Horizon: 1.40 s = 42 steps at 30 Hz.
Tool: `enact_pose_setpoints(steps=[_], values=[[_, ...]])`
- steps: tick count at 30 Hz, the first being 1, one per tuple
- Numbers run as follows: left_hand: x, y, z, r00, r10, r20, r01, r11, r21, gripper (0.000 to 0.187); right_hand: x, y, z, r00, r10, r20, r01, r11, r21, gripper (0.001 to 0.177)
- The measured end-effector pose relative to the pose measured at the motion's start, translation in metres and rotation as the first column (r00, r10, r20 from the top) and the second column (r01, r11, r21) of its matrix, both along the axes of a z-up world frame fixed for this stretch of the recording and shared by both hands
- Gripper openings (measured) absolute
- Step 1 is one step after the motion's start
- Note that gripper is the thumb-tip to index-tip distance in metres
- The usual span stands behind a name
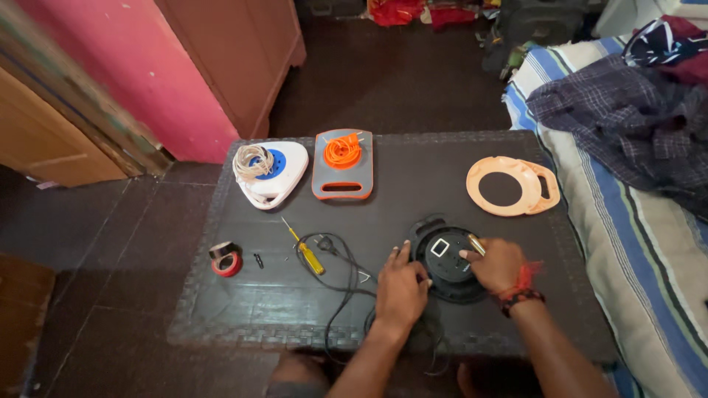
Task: The person disassembles a black extension cord reel using a screwdriver, removes the internal components, and wraps electrical tape around the plug. They then reassemble the reel, securing the casing with screws.
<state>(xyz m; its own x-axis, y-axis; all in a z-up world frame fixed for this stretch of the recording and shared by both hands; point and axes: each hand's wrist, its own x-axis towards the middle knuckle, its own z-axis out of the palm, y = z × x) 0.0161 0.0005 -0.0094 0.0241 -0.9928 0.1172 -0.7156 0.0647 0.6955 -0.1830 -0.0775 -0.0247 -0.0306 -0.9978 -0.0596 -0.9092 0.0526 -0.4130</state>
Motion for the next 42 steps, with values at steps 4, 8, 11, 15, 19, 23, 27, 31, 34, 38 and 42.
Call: enact_pose_setpoints(steps=[4,8,11,15,19,23,27,31,34,38,42], values=[[0.001,-0.004,-0.002,0.999,-0.001,0.032,0.002,1.0,-0.031,0.014,0.002,0.003,0.004,0.998,0.04,0.04,-0.034,0.99,-0.14,0.043],[0.001,-0.004,0.0,1.0,0.01,-0.009,-0.01,1.0,-0.014,0.021,0.005,0.007,0.011,0.999,0.038,-0.001,-0.037,0.993,-0.108,0.043],[0.002,-0.003,0.001,1.0,0.013,-0.024,-0.014,1.0,-0.007,0.025,0.004,0.007,0.016,0.999,0.038,-0.001,-0.038,0.996,-0.08,0.046],[0.004,-0.005,-0.005,0.997,0.03,-0.074,-0.034,0.997,-0.063,0.04,0.0,0.006,0.016,1.0,0.006,0.008,-0.006,1.0,0.02,0.047],[0.006,-0.013,-0.023,0.948,0.184,-0.259,-0.182,0.983,0.035,0.05,-0.006,0.004,0.014,0.998,0.058,0.025,-0.057,0.998,-0.026,0.048],[0.01,-0.016,-0.036,0.935,0.243,-0.257,-0.217,0.968,0.123,0.051,-0.006,0.004,0.015,0.998,0.056,-0.039,-0.053,0.997,0.055,0.044],[0.009,-0.014,-0.03,0.925,0.239,-0.295,-0.193,0.965,0.175,0.054,-0.009,0.004,0.014,0.998,0.048,0.049,-0.05,0.998,0.04,0.043],[0.007,-0.008,-0.013,0.933,0.259,-0.251,-0.212,0.957,0.199,0.061,-0.017,0.001,0.009,0.995,0.034,0.092,-0.039,0.998,0.051,0.047],[0.005,-0.006,-0.001,0.934,0.278,-0.225,-0.227,0.947,0.227,0.066,-0.022,-0.002,0.007,0.998,0.032,0.05,-0.037,0.995,0.09,0.047],[0.005,-0.003,0.008,0.936,0.283,-0.21,-0.228,0.941,0.251,0.066,-0.024,0.002,0.007,0.999,0.033,0.006,-0.033,0.989,0.147,0.044],[0.003,-0.005,0.011,0.937,0.29,-0.197,-0.224,0.927,0.3,0.064,-0.02,0.003,0.013,0.997,0.075,-0.031,-0.072,0.992,0.099,0.041]])
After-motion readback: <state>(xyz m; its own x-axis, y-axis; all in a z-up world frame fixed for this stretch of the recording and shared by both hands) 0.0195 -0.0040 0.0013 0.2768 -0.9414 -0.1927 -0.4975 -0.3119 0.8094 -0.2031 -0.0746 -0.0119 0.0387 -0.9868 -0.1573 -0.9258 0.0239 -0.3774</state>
